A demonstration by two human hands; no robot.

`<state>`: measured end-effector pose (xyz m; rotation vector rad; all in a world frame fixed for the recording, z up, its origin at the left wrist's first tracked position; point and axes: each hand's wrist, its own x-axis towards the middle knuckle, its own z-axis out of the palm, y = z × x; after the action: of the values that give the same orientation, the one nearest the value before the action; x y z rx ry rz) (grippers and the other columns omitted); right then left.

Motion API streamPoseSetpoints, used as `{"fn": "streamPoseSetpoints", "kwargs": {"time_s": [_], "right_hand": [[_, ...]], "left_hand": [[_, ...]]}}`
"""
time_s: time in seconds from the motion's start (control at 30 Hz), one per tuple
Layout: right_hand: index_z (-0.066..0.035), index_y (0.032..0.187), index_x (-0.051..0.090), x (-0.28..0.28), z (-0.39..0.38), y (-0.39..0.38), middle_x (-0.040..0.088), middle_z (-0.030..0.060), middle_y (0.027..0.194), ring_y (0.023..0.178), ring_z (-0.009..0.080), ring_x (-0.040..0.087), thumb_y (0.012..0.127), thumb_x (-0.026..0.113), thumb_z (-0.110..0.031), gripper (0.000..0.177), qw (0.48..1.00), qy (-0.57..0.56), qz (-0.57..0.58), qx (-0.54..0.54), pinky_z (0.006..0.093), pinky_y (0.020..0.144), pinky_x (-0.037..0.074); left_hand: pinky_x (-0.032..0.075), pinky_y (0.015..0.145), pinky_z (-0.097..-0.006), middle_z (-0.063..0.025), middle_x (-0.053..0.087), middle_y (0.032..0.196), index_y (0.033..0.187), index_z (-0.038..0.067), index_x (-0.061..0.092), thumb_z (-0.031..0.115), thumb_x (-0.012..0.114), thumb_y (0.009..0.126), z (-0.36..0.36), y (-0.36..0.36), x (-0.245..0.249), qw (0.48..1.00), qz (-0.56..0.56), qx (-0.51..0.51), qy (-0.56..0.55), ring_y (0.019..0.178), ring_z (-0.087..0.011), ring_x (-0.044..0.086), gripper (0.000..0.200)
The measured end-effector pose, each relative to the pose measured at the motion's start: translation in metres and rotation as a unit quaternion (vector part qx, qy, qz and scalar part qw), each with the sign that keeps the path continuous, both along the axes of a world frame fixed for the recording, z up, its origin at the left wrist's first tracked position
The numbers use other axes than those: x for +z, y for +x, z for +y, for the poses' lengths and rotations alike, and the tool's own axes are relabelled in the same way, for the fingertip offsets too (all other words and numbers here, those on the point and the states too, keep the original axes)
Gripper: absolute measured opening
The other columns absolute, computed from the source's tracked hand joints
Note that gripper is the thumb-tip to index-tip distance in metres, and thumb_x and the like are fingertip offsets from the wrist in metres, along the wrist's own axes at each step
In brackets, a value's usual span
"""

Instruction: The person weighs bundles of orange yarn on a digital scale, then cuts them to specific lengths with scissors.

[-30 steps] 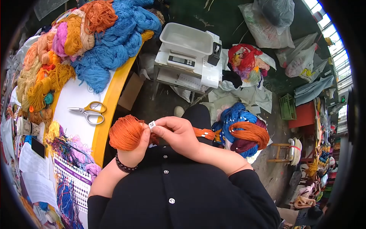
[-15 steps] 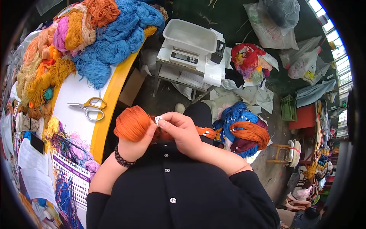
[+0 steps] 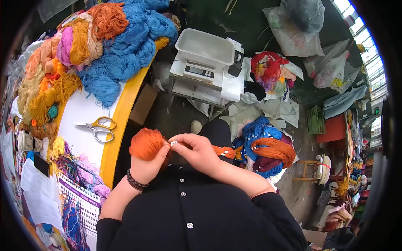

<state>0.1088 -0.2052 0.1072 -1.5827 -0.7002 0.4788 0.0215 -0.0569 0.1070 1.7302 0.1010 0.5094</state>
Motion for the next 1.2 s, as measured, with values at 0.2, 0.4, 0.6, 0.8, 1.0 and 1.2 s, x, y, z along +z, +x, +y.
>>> {"fn": "streamPoseSetpoints", "kwargs": {"time_s": [0.2, 0.4, 0.6, 0.8, 1.0, 1.2], "right_hand": [[-0.003, 0.088, 0.064, 0.006, -0.003, 0.003, 0.063, 0.0094, 0.079, 0.071, 0.0257, 0.06, 0.08, 0.067, -0.005, 0.008, 0.966, -0.02, -0.258, -0.002, 0.0317, 0.064, 0.047], [0.0, 0.09, 0.066, 0.006, -0.002, -0.002, 0.065, 0.0097, 0.082, 0.077, 0.0214, 0.063, 0.082, 0.066, -0.004, 0.009, 0.998, -0.018, -0.065, -0.021, 0.0286, 0.068, 0.048], [-0.001, 0.091, 0.066, 0.005, -0.004, 0.004, 0.065, 0.0077, 0.084, 0.077, 0.0146, 0.062, 0.085, 0.064, -0.007, 0.009, 0.962, 0.017, -0.271, -0.025, 0.0266, 0.069, 0.048], [-0.002, 0.099, 0.063, -0.013, -0.014, 0.008, 0.061, -0.0009, 0.081, 0.073, 0.0063, 0.054, 0.091, 0.059, -0.016, 0.017, 0.967, 0.025, 0.248, 0.045, 0.0221, 0.067, 0.046], [-0.003, 0.103, 0.066, -0.009, -0.108, 0.078, 0.057, -0.0064, 0.076, 0.064, 0.001, 0.047, 0.091, 0.059, -0.014, 0.019, 0.983, -0.082, 0.008, -0.166, 0.0173, 0.056, 0.038], [0.001, 0.099, 0.065, 0.018, -0.22, 0.085, 0.059, -0.0037, 0.072, 0.066, 0.0041, 0.052, 0.089, 0.062, -0.013, 0.017, 0.887, -0.165, -0.122, -0.414, 0.0201, 0.059, 0.043]], "left_hand": [[0.034, 0.047, -0.0191, -0.0014, 0.059, 0.066, 0.085, 0.001, 0.061, 0.014, 0.059, 0.09, 0.007, -0.001, -0.003, 0.909, 0.202, -0.086, -0.354, 0.05, -0.0063, 0.047, 0.014], [0.037, 0.047, -0.0199, -0.0019, 0.062, 0.071, 0.09, 0.002, 0.061, 0.017, 0.061, 0.09, -0.007, 0.001, -0.012, 0.997, -0.005, 0.027, -0.075, 0.052, -0.0055, 0.049, 0.015], [0.037, 0.049, -0.0196, -0.0021, 0.062, 0.076, 0.089, 0.002, 0.06, 0.013, 0.063, 0.088, 0.006, -0.002, -0.005, 0.9, 0.202, -0.115, -0.368, 0.053, -0.0057, 0.048, 0.012], [0.043, 0.057, -0.0211, -0.0007, 0.06, 0.073, 0.09, 0.002, 0.06, 0.006, 0.066, 0.083, -0.005, -0.005, -0.005, 0.978, 0.113, -0.071, -0.162, 0.062, -0.0063, 0.054, 0.01], [0.037, 0.05, -0.0184, 0.0009, 0.057, 0.069, 0.092, 0.002, 0.06, 0.011, 0.061, 0.088, 0.017, 0.007, -0.019, 0.955, 0.143, -0.08, -0.247, 0.054, -0.004, 0.046, 0.01], [0.036, 0.05, -0.0188, 0.001, 0.056, 0.07, 0.103, 0.002, 0.062, 0.019, 0.068, 0.085, 0.057, 0.005, -0.049, 0.914, 0.249, -0.206, -0.246, 0.052, -0.0051, 0.044, 0.026]]}}
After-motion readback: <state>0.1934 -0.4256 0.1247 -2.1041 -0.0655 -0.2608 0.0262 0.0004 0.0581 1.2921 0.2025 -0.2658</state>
